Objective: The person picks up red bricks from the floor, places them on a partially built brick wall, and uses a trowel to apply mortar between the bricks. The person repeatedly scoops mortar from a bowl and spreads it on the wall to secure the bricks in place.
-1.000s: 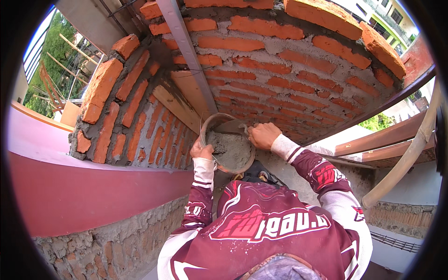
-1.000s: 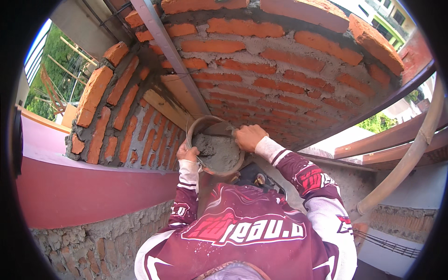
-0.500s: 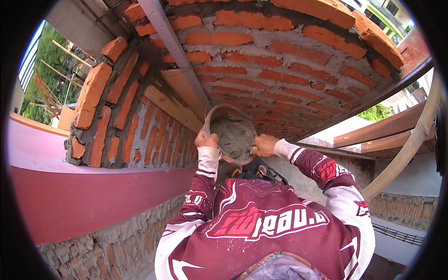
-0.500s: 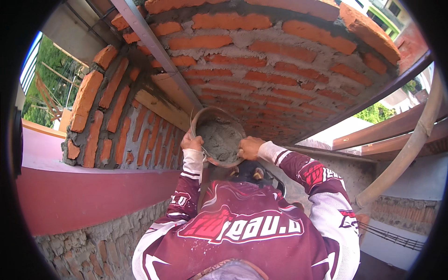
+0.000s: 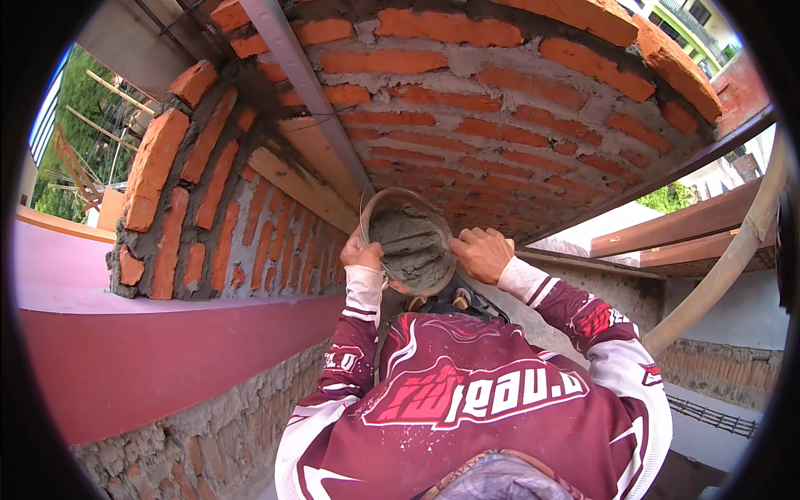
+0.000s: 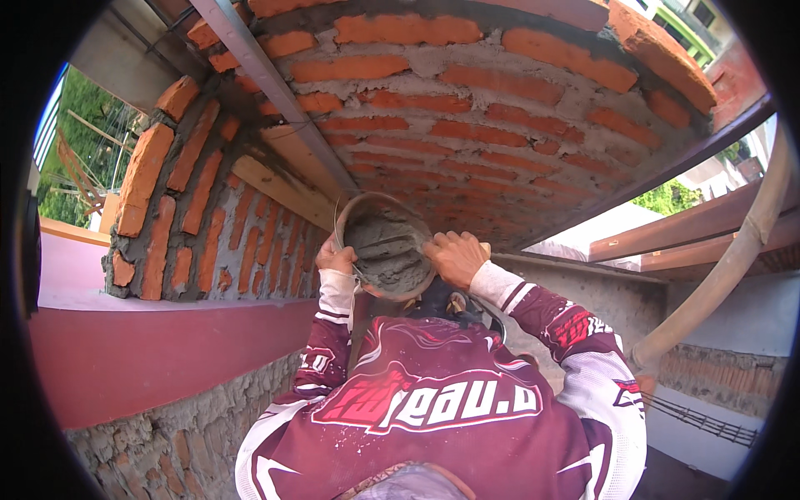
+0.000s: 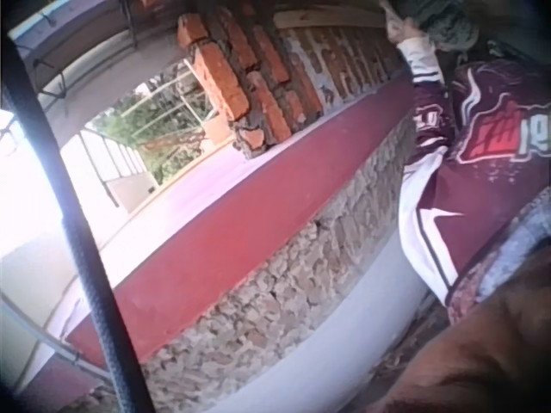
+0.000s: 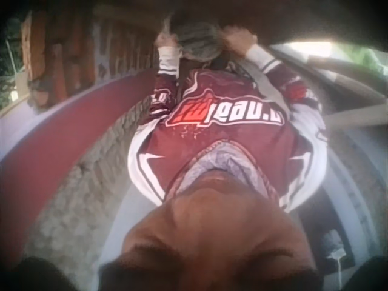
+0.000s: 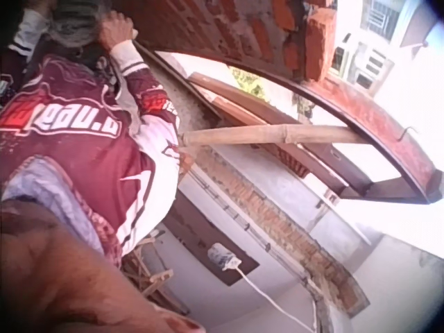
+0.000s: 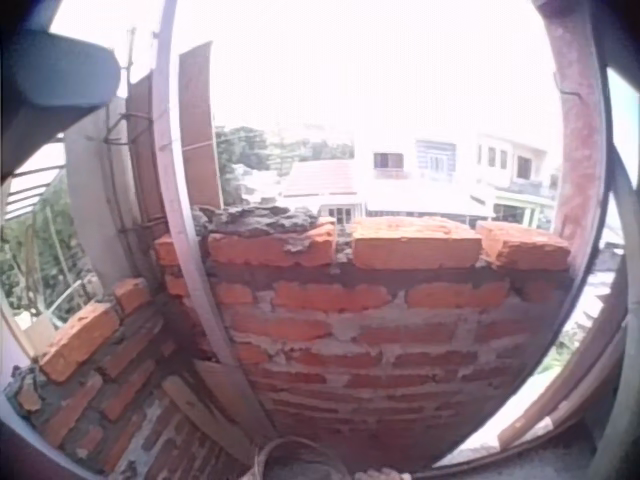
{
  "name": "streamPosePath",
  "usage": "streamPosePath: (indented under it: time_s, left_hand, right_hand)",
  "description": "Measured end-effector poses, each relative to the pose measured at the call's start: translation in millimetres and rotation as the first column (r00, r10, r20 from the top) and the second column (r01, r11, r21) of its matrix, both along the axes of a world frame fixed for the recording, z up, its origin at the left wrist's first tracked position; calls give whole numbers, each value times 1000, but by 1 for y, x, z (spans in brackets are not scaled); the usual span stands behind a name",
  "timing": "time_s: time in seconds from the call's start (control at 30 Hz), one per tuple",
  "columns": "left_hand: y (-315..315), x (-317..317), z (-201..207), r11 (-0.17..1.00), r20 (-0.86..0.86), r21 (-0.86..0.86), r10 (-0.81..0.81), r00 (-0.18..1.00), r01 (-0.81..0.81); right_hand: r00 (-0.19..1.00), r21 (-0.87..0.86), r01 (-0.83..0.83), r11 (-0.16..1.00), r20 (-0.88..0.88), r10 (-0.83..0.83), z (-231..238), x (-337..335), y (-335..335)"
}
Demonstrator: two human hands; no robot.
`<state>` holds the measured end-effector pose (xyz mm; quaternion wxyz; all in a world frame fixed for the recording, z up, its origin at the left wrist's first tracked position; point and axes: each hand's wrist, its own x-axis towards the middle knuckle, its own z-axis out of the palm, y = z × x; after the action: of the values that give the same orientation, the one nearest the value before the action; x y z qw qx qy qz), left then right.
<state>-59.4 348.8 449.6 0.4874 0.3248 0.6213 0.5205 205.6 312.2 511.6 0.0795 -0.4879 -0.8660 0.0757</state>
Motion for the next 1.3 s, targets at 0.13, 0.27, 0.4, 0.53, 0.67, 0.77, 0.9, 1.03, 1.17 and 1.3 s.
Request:
streamPosePath:
  time_s: [0.13, 0.27, 0.4, 0.53, 0.67, 0.77, 0.9, 1.03, 1.17, 1.3]
  left_hand:
    - [1, 13, 9, 997, 44, 80, 16, 999, -19]
    - [9, 14, 6, 993, 19, 116, -5, 1000, 3]
    - [7, 7, -2, 997, 24, 63, -35, 999, 33]
    - [-1, 0, -5, 999, -33, -16, -43, 999, 42]
    - [-5, 1, -5, 998, 39, -66, 22, 999, -20]
    - [-6, 4, -4, 998, 63, -44, 56, 996, -53]
    - [-7, 7, 0, 998, 101, 10, 67, 993, -69]
    - [-11, 10, 2, 992, 51, 80, 89, 995, -93]
    - [-14, 5, -5, 984, 46, 77, 157, 987, -160]
    - [-24, -10, -19, 973, -34, 20, 229, 973, -228]
  right_hand:
    - [981, -213, 183, 960, 102, -164, -10, 4, 24]
    - [992, -634, -103, 767, -120, 34, -35, -14, 21]
    - [957, -727, -129, 675, -270, -108, -47, -15, 11]
    - [914, -798, -152, 583, -338, -225, -36, -7, 6]
    - [876, -891, -122, 436, -303, -375, -12, 4, 9]
    - [897, -872, -109, 477, -294, -331, 15, 16, 19]
    - [907, -816, -97, 571, -309, -287, 77, 39, 37]
    - [899, -679, -75, 730, -363, -245, 176, 63, 59]
    - [874, -467, 7, 884, -427, -233, 289, 91, 77]
    - [902, -186, 64, 981, -410, -137, 386, 97, 111]
